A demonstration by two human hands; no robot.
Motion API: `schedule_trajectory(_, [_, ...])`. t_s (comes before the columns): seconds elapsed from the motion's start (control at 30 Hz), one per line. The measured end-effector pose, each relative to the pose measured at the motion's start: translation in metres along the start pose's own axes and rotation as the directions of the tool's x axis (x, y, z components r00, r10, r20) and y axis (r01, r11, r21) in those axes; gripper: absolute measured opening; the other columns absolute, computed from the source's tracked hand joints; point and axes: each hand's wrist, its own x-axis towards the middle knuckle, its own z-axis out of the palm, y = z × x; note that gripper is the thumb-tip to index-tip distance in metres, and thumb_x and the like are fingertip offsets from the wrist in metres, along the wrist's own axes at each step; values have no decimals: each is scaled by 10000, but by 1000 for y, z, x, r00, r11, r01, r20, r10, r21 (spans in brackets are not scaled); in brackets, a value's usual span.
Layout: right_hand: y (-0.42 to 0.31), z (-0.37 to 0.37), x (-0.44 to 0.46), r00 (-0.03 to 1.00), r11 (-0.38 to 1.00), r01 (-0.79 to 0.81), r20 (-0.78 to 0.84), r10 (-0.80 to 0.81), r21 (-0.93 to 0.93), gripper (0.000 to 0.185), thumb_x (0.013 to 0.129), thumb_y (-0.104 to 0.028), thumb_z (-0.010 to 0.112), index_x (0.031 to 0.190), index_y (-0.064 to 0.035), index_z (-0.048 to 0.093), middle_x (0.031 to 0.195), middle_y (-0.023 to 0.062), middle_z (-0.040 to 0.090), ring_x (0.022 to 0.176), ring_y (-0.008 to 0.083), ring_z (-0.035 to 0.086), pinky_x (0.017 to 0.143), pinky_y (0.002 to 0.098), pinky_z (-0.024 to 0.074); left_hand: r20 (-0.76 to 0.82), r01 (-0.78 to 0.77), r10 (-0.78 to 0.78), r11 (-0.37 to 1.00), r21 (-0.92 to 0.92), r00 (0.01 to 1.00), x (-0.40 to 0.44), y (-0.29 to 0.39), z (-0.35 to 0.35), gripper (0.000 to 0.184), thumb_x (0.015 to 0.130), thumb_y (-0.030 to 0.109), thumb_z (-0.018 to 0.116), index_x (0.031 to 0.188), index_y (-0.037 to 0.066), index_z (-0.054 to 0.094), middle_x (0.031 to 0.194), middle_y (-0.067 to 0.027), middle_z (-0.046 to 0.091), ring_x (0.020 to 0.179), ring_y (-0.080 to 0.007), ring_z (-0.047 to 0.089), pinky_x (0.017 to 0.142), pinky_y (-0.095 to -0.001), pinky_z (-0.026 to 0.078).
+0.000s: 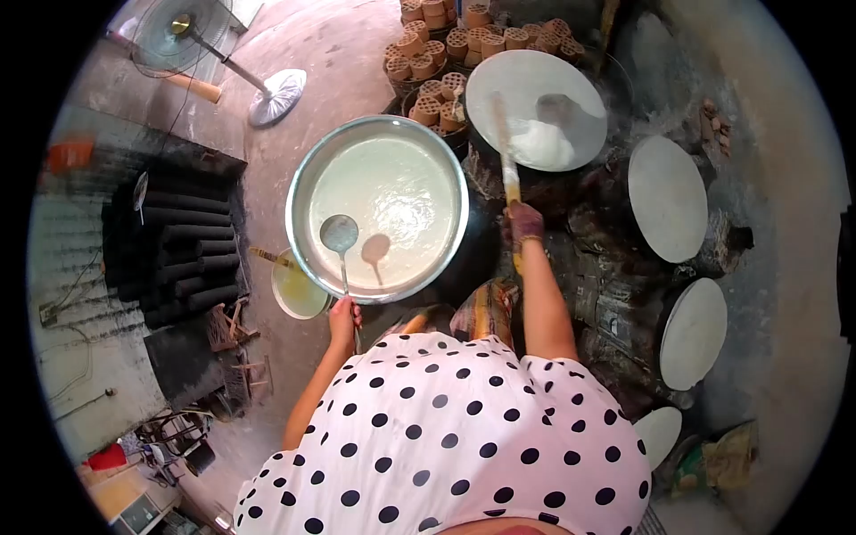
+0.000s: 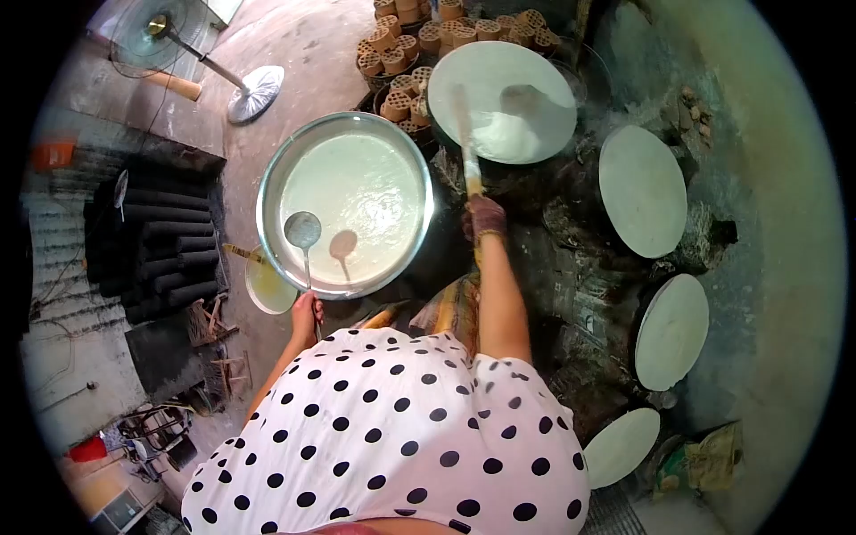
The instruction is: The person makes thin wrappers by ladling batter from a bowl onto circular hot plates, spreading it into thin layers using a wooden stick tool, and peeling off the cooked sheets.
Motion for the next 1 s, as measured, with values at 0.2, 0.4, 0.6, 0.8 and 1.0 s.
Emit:
schedule_trajectory(0.2, [2, -124, 49, 966, 970, 145, -185, -181, -192, 318, 839, -390, 575, 813, -74, 604, 559, 41, 518, 396, 163, 478, 371, 325, 383, -19, -2, 2, 999, -42, 1000, 1, 18, 35, 217, 960, 270, 459, 808, 120, 496, 587, 25, 461, 434, -76, 404, 387, -227, 330])
schedule_trajectory(0.4, [-34, -76, 36, 979, 944, 203, 64, -193, -259, 275, 852, -340, 562, 783, -79, 614, 566, 41, 547, 437, 188, 525, 436, 344, 429, -12, 11, -12, 998, -61, 1000, -3, 35, 88, 201, 964, 285, 465, 837, 133, 501, 592, 23, 457, 440, -84, 410, 392, -237, 346])
schedule_trajectory(0.6, [6, -182, 90, 796, 395, 534, 289, -531, -748, 310, 848, -380, 503, 818, -116, 664, 834, 132, 661, 715, 313, 628, 626, 420, 474, 4, -2, 3, 998, -56, 1000, -18, 61, 139, 207, 966, 286, 454, 832, 132, 485, 591, 22, 452, 439, -77, 403, 387, -227, 335])
schedule_trajectory(0.8, [-92, -200, 68, 984, 920, 155, -31, -178, -360, 289, 861, -283, 508, 801, -44, 659, 668, 142, 636, 592, 242, 622, 522, 356, 458, -5, -53, 52, 994, -100, 999, -17, 68, 185, 212, 968, 300, 453, 835, 138, 482, 596, 29, 447, 454, -71, 397, 414, -223, 328])
schedule_trajectory(1.0, [-34, -196, 73, 910, 616, 408, 242, -338, -674, 263, 871, -326, 542, 815, -104, 672, 880, 133, 663, 884, 285, 633, 732, 412, 487, 15, -70, 72, 990, -124, 997, -15, 64, 208, 211, 966, 297, 456, 831, 137, 483, 593, 25, 441, 448, -77, 394, 412, -228, 326])
